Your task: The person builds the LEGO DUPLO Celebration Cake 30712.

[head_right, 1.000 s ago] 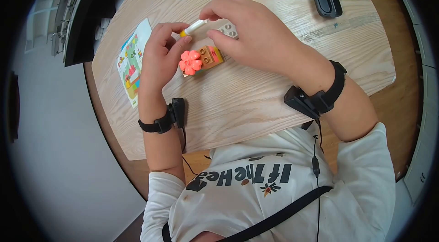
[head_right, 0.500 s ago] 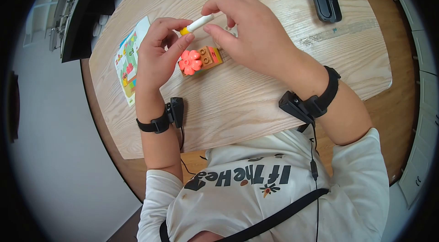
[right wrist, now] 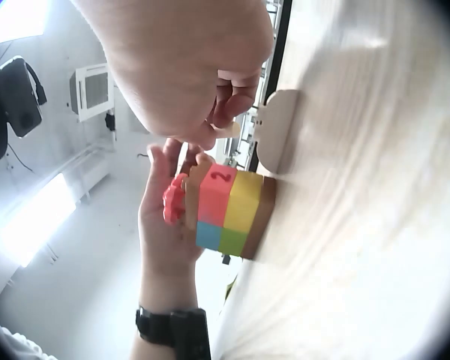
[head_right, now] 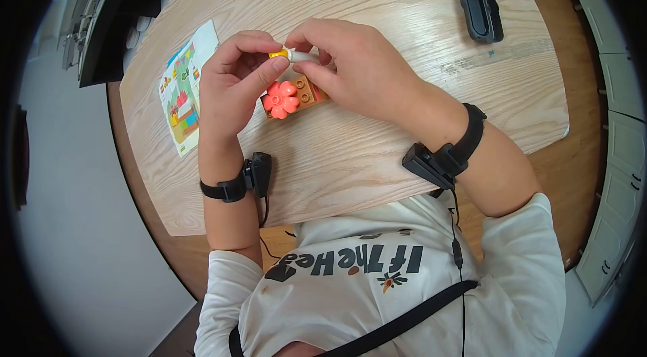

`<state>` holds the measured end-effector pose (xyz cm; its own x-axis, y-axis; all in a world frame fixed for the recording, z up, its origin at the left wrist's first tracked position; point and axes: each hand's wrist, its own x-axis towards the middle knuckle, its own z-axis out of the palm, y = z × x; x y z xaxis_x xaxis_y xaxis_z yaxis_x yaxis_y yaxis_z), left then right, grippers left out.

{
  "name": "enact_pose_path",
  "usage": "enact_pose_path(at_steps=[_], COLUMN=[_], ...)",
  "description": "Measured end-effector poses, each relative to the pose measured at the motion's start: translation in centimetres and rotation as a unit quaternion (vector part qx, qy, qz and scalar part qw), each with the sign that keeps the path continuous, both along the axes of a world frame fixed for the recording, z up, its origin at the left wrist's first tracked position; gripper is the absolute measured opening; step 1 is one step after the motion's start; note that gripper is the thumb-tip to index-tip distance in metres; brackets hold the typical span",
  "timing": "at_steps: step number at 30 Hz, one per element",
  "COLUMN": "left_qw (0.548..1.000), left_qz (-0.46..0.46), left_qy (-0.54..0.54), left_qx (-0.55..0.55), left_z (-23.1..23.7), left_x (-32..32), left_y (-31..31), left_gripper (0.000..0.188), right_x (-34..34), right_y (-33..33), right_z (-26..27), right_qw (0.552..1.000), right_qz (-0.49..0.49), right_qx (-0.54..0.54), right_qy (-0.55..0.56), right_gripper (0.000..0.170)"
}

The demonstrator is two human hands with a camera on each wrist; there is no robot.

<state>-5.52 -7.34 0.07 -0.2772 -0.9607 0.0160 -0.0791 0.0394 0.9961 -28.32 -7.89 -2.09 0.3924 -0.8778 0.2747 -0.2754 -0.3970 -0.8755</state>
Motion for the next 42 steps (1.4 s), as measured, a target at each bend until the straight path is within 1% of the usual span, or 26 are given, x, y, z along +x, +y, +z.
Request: enact_pose_path(at_steps=[2,3,5,6,8,9,11,13,15,18,21,22,26,31,34,37,40,42], left_qw=[0.999,0.999,0.998,1.0,0.998,0.996,0.991,0.991,0.99,0.985,0.981,0.982,0.984,0.985,0.983,0.984,0.984,0.984], left_qz=[0.02,0.012,-0.002,-0.011,-0.03,-0.042,-0.065,-0.078,-0.082,-0.111,-0.112,-0.11,-0.101,-0.098,-0.098,-0.097,-0.096,-0.094], left_qy=[0.03,0.039,0.057,0.018,-0.058,-0.075,-0.107,-0.1,-0.1,-0.129,-0.151,-0.15,-0.144,-0.138,-0.144,-0.142,-0.143,-0.142], left_qx=[0.015,0.0,-0.029,-0.019,0.004,0.017,0.04,0.037,0.048,-0.025,-0.043,-0.043,-0.038,-0.046,-0.05,-0.048,-0.05,-0.047], left_z=[-0.4,-0.5,-0.7,-0.7,-0.7,-0.9,-1.4,-1.9,-2.2,-2.3,-2.4,-2.3,-2.2,-2.4,-2.4,-2.4,-2.6,-2.5], left_x=[-0.1,0.2,1.2,1.4,1.8,1.8,1.9,2.3,2.5,2.8,2.6,2.5,2.4,2.4,2.5,2.5,2.5,2.4], left_y=[0.4,0.6,1.0,1.7,3.1,3.4,3.7,3.4,3.2,2.9,2.9,2.9,3.0,3.0,3.0,3.0,3.1,3.1], left_gripper=[0.042,0.052,0.074,0.083,0.1,0.102,0.107,0.096,0.088,0.074,0.067,0.066,0.064,0.063,0.062,0.061,0.061,0.061], right_x=[-0.4,-0.6,-1.3,-1.7,-2.6,-3.0,-3.4,-3.4,-3.6,-3.7,-3.6,-3.5,-3.5,-3.7,-3.9,-3.9,-4.1,-4.4], right_y=[-0.5,-0.8,-1.6,-2.0,-2.7,-2.9,-2.9,-2.5,-2.4,-2.5,-2.4,-2.4,-2.3,-2.3,-2.3,-2.4,-2.5,-2.7], right_z=[0.2,0.3,-0.5,-0.9,-1.1,-1.1,-0.5,0.3,0.5,0.3,0.3,0.3,0.7,1.0,0.7,0.7,0.5,0.5], right_qw=[1.0,0.999,0.996,0.992,0.991,0.989,0.991,0.989,0.988,0.986,0.988,0.989,0.996,0.996,0.999,0.999,0.998,0.998], right_qz=[-0.02,-0.029,-0.07,-0.092,-0.081,-0.075,-0.046,-0.007,0.026,0.054,0.062,0.064,0.063,0.055,0.029,0.004,0.01,0.015], right_qx=[-0.001,-0.002,-0.004,-0.005,0.037,0.059,0.092,0.134,0.145,0.147,0.133,0.127,0.062,-0.008,0.029,0.048,0.062,0.063], right_qy=[-0.011,-0.015,-0.063,-0.087,-0.103,-0.11,-0.081,-0.06,-0.05,-0.06,-0.055,-0.05,0.032,0.068,-0.003,-0.023,-0.017,0.007], right_gripper=[0.028,0.028,0.027,0.027,0.026,0.025,0.022,0.02,0.018,0.014,0.013,0.013,0.014,0.017,0.019,0.019,0.018,0.019])
